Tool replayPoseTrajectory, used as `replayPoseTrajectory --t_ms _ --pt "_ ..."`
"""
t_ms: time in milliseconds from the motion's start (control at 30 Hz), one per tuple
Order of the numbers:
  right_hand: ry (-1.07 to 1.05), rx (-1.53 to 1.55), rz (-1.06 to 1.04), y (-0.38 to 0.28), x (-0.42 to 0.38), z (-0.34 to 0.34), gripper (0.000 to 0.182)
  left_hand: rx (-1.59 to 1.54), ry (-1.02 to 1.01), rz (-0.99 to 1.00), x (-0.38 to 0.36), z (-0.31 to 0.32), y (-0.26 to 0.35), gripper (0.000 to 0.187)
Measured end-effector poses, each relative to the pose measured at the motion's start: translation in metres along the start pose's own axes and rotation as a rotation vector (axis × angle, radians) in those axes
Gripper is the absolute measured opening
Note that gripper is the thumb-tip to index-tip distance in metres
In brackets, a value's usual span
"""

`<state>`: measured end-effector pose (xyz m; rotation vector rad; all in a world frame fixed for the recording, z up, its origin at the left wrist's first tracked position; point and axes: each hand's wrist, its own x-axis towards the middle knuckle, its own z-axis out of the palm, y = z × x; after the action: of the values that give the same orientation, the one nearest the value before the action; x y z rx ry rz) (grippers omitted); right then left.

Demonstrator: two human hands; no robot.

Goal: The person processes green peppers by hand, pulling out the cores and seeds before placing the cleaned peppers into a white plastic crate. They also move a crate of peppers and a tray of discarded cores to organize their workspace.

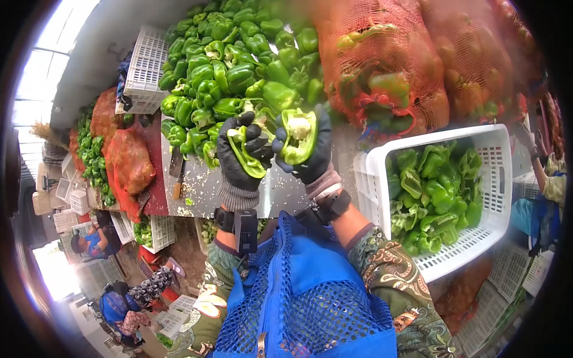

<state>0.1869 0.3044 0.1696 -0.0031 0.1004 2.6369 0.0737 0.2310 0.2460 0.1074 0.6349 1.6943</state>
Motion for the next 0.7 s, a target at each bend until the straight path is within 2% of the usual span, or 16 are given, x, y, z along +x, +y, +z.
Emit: replayPoseTrajectory --t_ms 33,133,167,267,300,400,467,500,533,567,600,633,700 --pt "0.054 -0.077 -0.05 0.0 -0.001 0.001 0.069 -0.07 0.08 -0.019 0.001 -0.005 -0.002 0.035" --pt "0.177 -0.181 -0.105 -0.002 -0.008 0.01 0.07 -0.295 0.085 0.021 0.002 -0.035 -0.004 0.049" --pt "0.282 -0.234 -0.144 -0.002 -0.011 0.004 0.069 -0.276 0.08 0.012 -0.001 -0.04 -0.003 0.051" --pt "0.305 -0.318 -0.112 -0.003 -0.026 0.002 0.069 -0.24 0.006 -0.02 -0.006 -0.032 -0.002 0.057" --pt "0.227 -0.333 -0.098 -0.005 -0.029 -0.004 0.068 -0.238 -0.04 -0.028 -0.007 -0.029 -0.006 0.058" --pt "0.343 -0.365 -0.177 -0.001 -0.036 -0.01 0.068 -0.204 -0.082 -0.029 -0.009 -0.009 -0.013 0.056" --pt "0.225 -0.337 -0.159 -0.009 -0.046 -0.026 0.059 -0.302 -0.085 -0.063 -0.005 0.014 -0.02 0.054" --pt "0.237 -0.442 -0.188 -0.006 -0.049 -0.03 0.058 0.224 -0.135 0.104 -0.007 0.017 -0.032 0.049" --pt "0.249 -0.544 -0.208 0.001 -0.051 -0.032 0.057 0.742 -0.102 0.288 -0.009 0.019 -0.044 0.044" --pt "0.233 -0.515 -0.2 0.003 -0.052 -0.03 0.057 1.168 -0.221 0.392 -0.025 0.0 -0.055 0.043" --pt "0.218 -0.486 -0.192 0.004 -0.053 -0.028 0.058 1.413 -0.267 0.47 -0.029 -0.003 -0.054 0.043" --pt "0.178 -0.325 -0.17 -0.001 -0.05 -0.018 0.059 1.649 -0.304 0.57 -0.033 0.001 -0.05 0.043" --pt "0.284 -0.35 -0.147 -0.008 -0.053 0.012 0.068 1.749 -0.267 0.727 -0.014 0.022 -0.012 0.048"
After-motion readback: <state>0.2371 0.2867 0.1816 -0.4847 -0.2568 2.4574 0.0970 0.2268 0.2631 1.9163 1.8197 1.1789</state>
